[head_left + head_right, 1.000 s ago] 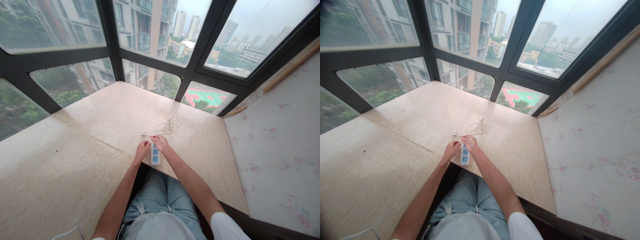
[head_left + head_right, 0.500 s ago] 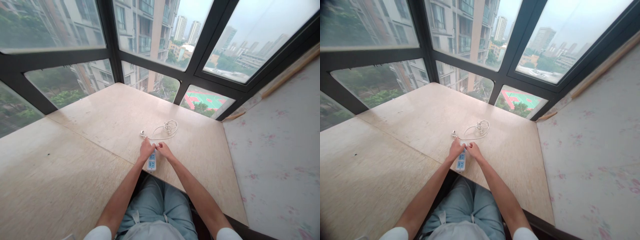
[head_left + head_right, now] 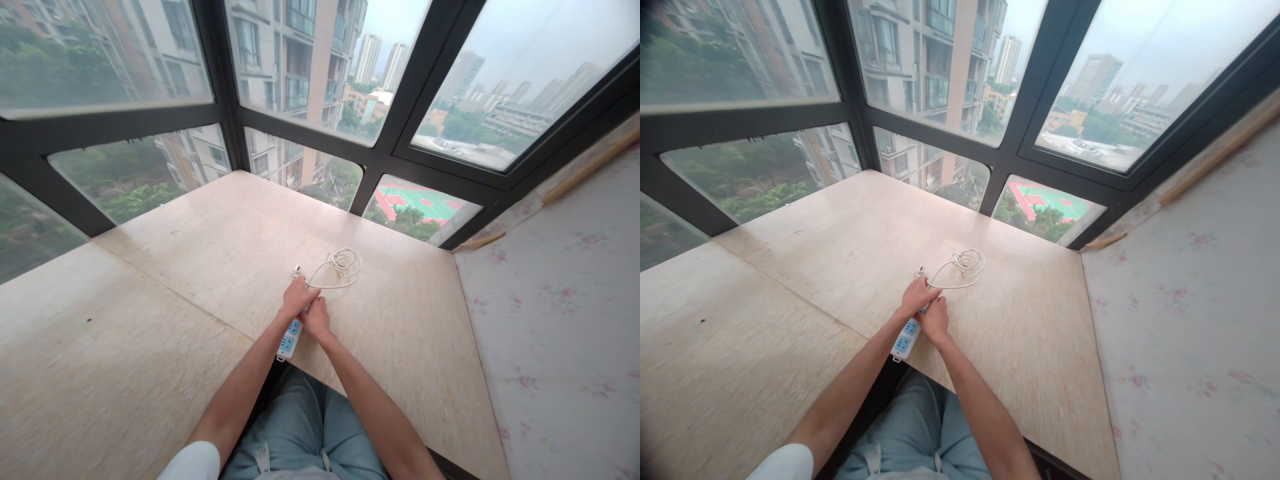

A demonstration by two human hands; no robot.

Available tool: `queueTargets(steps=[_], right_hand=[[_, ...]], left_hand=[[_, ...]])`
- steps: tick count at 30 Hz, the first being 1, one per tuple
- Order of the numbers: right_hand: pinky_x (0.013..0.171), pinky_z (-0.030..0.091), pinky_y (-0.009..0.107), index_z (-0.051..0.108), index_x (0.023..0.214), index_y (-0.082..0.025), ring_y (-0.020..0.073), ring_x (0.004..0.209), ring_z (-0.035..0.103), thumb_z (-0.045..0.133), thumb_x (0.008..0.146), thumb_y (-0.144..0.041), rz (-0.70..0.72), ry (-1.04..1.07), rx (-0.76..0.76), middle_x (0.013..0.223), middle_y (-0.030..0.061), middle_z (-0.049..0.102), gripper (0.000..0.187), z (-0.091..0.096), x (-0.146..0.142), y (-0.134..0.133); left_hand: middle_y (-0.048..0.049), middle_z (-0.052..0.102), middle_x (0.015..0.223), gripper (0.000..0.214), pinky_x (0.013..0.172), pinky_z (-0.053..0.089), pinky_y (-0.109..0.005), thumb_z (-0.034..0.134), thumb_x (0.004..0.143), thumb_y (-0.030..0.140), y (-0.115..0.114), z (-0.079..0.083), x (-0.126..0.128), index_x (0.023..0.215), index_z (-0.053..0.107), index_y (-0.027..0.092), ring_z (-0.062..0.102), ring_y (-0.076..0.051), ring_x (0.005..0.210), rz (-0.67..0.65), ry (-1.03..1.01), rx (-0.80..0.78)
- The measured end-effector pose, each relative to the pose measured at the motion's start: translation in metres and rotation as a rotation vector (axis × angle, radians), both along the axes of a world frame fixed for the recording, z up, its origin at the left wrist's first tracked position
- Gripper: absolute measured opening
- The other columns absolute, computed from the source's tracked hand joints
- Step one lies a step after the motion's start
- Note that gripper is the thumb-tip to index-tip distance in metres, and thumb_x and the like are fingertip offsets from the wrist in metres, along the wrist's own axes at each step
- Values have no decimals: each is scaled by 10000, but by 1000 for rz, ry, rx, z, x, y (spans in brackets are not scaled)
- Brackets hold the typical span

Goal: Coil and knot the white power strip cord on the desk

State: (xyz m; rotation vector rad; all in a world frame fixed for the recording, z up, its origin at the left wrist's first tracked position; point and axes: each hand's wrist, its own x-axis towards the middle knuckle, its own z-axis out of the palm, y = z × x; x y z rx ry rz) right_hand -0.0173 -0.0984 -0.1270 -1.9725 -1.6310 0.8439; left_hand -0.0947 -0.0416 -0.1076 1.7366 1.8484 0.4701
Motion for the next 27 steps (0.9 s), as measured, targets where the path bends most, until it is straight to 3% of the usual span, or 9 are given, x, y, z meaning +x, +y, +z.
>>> queueTargets(steps=[3,9,16,20,24,27], right_hand=[[740,457,370,517,1181,-147,326,996,570,678,667,-337,2,20,5,1085,174,569,571,0,2,-2],[739,459,358,514,1105,-174,289,950,578,649,703,-339,5,47,47,1078,140,541,455,-1,6,-10],[810,472,371,514,1133,-213,256,983,575,675,685,-409,9,125,68,1093,88,506,515,-7,11,-13],[859,473,355,508,1190,-207,210,943,580,708,661,-430,25,431,75,1168,96,511,608,-16,22,-5],[797,513,332,498,1206,-194,212,1029,571,613,725,-403,-69,837,32,1242,125,512,537,-21,39,17],[795,522,318,516,1203,-229,208,1104,551,580,710,-301,-66,971,62,1333,101,479,503,-20,46,38]], left_hand=[[-138,659,1006,440,751,418,-321,649,713,438,3,0,4,1036,527,165,621,-282,942,5,-15,-4],[-140,653,1001,326,782,416,-336,555,743,194,10,-10,10,1065,527,161,618,-269,931,-19,-11,44],[-5,610,733,270,708,428,-281,555,686,117,24,-21,0,947,553,184,592,-180,738,-54,-238,58],[35,542,651,220,621,429,-264,565,660,130,31,-26,-6,872,549,184,544,-139,605,-21,-456,70],[60,512,635,251,525,419,-237,550,659,134,33,-24,-4,907,534,172,504,-101,502,-34,-737,2],[59,521,627,239,511,414,-221,563,667,148,30,-16,0,904,547,163,495,-89,501,-85,-838,-11]])
